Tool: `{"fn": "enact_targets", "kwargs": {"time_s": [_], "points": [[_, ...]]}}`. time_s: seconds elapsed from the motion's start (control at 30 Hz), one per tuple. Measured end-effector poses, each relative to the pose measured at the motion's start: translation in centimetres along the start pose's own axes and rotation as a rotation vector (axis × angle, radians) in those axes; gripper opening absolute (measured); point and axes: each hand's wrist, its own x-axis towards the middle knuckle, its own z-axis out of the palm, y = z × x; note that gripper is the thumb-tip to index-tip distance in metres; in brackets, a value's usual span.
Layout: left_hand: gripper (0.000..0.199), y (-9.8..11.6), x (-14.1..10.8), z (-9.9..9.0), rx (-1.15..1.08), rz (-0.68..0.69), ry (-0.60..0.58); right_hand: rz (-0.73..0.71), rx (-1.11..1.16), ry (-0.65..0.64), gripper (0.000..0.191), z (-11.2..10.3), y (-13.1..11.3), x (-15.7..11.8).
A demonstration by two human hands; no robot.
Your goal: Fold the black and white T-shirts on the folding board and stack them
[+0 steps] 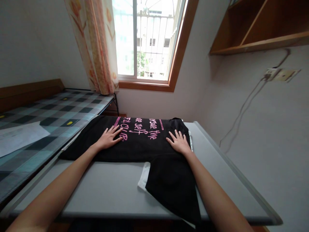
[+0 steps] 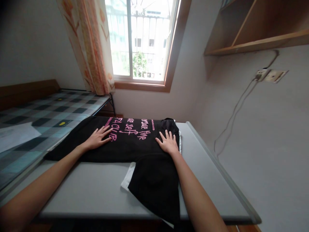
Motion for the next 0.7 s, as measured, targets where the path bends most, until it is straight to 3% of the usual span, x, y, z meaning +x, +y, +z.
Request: {"fn": "enact_targets", "kwargs": {"time_s": [0.4, 0.7], "points": [[0.062, -0.1, -0.6, -0.1, 0.035, 0.027, -0.017, 0.001, -0.019, 0.027, 0.07, -0.1, -0.6, -1.8], [0.062, -0.8, -2.0, 0.0, 0.028, 0.033, -0.021, 0.007, 0.002, -0.033, 0.074, -0.3, -0.8, -3.4]]}}
